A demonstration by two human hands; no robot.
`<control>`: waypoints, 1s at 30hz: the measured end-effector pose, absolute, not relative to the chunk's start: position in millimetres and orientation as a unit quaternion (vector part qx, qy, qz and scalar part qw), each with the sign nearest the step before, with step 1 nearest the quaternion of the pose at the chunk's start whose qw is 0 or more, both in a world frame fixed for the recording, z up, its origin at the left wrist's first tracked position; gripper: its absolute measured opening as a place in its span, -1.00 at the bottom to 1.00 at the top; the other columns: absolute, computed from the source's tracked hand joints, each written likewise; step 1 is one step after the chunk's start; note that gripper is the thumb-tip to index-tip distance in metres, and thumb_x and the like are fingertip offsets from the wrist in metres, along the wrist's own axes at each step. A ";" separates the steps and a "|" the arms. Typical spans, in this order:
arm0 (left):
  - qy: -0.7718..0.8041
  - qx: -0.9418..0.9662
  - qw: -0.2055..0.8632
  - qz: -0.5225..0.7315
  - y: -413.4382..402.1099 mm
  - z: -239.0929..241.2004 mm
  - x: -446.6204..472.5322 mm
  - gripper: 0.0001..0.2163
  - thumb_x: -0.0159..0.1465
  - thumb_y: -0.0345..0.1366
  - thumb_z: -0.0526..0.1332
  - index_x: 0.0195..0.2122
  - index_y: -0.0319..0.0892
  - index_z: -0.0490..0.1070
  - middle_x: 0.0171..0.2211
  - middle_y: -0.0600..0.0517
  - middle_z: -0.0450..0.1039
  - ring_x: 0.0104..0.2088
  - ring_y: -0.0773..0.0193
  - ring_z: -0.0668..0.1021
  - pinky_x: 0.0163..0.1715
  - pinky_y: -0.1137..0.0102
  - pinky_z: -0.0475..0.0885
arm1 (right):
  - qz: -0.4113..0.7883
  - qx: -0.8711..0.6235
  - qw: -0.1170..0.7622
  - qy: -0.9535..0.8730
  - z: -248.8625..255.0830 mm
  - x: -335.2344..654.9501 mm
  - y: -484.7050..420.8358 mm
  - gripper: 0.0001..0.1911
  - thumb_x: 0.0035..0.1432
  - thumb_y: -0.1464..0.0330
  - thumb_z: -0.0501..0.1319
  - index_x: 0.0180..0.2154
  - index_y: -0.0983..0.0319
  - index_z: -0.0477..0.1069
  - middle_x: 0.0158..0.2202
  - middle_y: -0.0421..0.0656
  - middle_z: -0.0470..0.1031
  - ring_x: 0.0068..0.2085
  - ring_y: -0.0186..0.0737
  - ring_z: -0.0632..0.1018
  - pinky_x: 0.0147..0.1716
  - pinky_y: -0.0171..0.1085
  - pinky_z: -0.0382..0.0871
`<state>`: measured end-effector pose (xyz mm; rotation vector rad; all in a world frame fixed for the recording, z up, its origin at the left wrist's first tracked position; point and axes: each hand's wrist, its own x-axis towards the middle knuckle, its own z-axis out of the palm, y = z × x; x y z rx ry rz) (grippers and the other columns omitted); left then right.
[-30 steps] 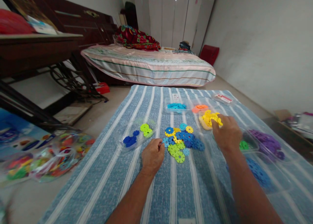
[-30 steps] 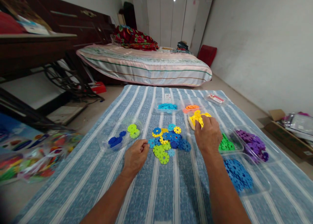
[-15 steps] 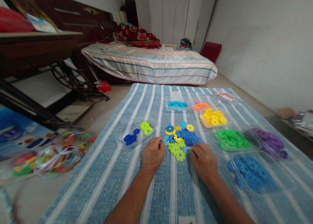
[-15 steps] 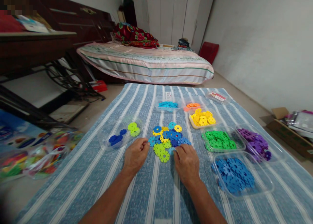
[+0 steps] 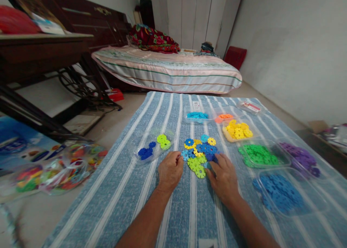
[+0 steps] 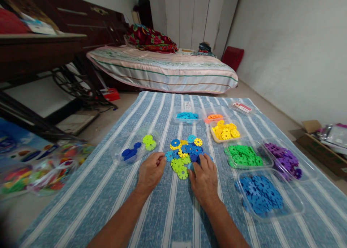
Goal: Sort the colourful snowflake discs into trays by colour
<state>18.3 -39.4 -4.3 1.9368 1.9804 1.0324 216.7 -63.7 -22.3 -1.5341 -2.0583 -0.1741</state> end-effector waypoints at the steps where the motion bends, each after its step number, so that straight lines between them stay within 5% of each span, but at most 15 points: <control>1: 0.667 0.652 0.092 0.348 -39.4 -4.5 18.4 -0.88 0.19 -0.35 0.10 -0.31 -0.16 0.41 -0.38 0.06 0.47 -0.39 0.35 0.49 -0.36 0.47 0.35 | -0.064 -0.571 0.278 -0.770 -22.3 216.1 -63.8 -0.78 0.17 0.34 0.09 -0.22 0.23 0.45 0.05 0.02 0.31 0.15 0.03 0.21 0.04 0.05 0.23; 12: 0.669 0.655 0.086 0.340 -40.5 -4.5 17.6 -0.87 0.20 -0.34 0.09 -0.29 -0.16 0.41 -0.38 0.05 0.47 -0.37 0.34 0.49 -0.35 0.45 0.35 | -0.009 -0.553 0.356 -0.753 -23.9 218.5 -59.1 -0.89 0.08 0.36 0.13 -0.32 0.20 0.39 -0.04 -0.01 0.40 0.09 -0.01 0.30 0.02 0.03 0.23; 18: 0.671 0.653 0.088 0.339 -41.3 -3.6 17.4 -0.88 0.19 -0.36 0.09 -0.32 -0.16 0.41 -0.39 0.06 0.47 -0.38 0.35 0.49 -0.37 0.47 0.33 | 0.046 -0.545 0.355 -0.759 -3.1 214.0 -60.2 -0.86 0.08 0.40 0.08 -0.50 0.17 0.35 -0.45 -0.18 0.46 -0.34 -0.19 0.45 -0.26 -0.18 0.28; 25: 0.666 0.657 0.086 0.343 -42.3 -3.5 17.5 -0.88 0.20 -0.36 0.09 -0.33 -0.18 0.42 -0.41 0.05 0.46 -0.40 0.35 0.48 -0.39 0.48 0.32 | 0.119 -0.588 0.381 -0.704 56.6 199.3 30.1 -0.86 -0.02 0.32 0.15 -0.57 0.17 0.37 -0.61 -0.26 0.42 -0.51 -0.26 0.42 -0.45 -0.29 0.24; 30: 0.668 0.654 0.097 0.341 -41.5 -5.0 17.6 -0.87 0.19 -0.37 0.10 -0.31 -0.18 0.42 -0.39 0.05 0.47 -0.39 0.35 0.48 -0.39 0.48 0.31 | 0.079 -0.622 0.446 -0.639 94.2 196.8 108.4 -0.70 0.02 0.31 0.13 -0.22 0.31 0.45 -0.38 -0.12 0.53 -0.34 -0.22 0.50 -0.29 -0.27 0.30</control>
